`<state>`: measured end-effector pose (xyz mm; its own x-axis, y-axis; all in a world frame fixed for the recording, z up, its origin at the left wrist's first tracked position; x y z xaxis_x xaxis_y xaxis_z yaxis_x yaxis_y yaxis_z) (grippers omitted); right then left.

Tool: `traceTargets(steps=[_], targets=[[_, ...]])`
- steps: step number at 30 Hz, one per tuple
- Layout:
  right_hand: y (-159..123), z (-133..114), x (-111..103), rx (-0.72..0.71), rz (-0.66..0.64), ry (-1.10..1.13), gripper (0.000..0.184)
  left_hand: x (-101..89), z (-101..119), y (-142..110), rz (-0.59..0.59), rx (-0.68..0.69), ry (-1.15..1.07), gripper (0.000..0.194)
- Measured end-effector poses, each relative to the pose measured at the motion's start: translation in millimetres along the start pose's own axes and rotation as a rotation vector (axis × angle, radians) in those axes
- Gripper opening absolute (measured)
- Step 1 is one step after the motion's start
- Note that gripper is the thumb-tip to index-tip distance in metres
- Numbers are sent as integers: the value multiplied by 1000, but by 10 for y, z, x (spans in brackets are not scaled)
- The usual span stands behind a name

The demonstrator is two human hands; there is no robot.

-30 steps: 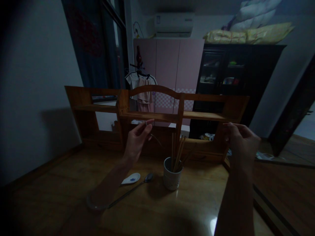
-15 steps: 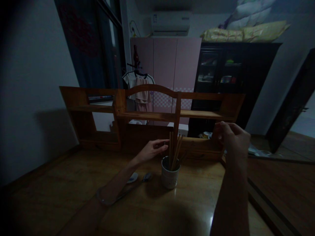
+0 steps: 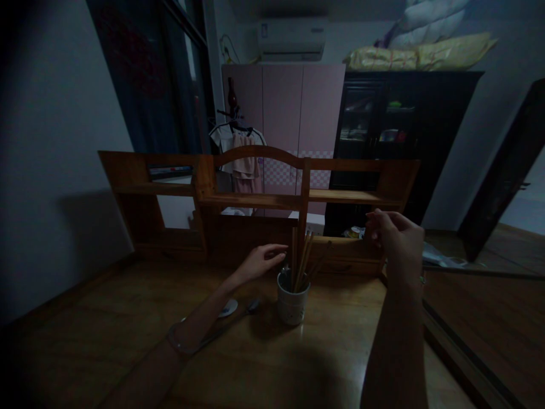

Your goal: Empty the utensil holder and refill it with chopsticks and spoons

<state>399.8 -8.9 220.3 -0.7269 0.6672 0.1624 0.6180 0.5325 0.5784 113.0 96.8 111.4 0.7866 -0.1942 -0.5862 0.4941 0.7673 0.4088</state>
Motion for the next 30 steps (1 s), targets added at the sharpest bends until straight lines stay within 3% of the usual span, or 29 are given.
traceTargets(steps=[8, 14, 17, 20, 23, 25, 30], targets=[[-16, -27, 13, -3, -28, 6, 29, 39, -2, -11, -30, 17, 33, 40], [12, 18, 0, -11, -44, -6, 29, -220, 35, -63, -164, -67, 20, 59], [16, 18, -3, 4, -28, 2, 30, -428, -166, -102, -252, -175, 109, 65], [6, -9, 3, 5, -20, 7, 29, -529, -486, -136, -334, -233, 356, 57], [4, -14, 10, 18, -26, -2, 29, -344, -764, -203, -622, -313, 453, 45], [12, 1, 6, 31, -22, -12, 30, -152, -848, -230, -740, -329, 430, 37], [39, 50, -13, 10, -32, -39, 33, 205, -969, -234, -827, -345, 441, 36]])
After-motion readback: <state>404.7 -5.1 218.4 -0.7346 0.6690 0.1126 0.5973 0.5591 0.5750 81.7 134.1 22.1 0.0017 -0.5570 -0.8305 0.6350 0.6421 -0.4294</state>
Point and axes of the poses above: each hand's wrist, its own y-axis towards the middle knuckle, its own x-axis out of the palm, z = x × y, the point moved 4 cm from there along y, towards the middle knuckle, and after that the axes turned 7 degrees about y, right-handed, at the moved point
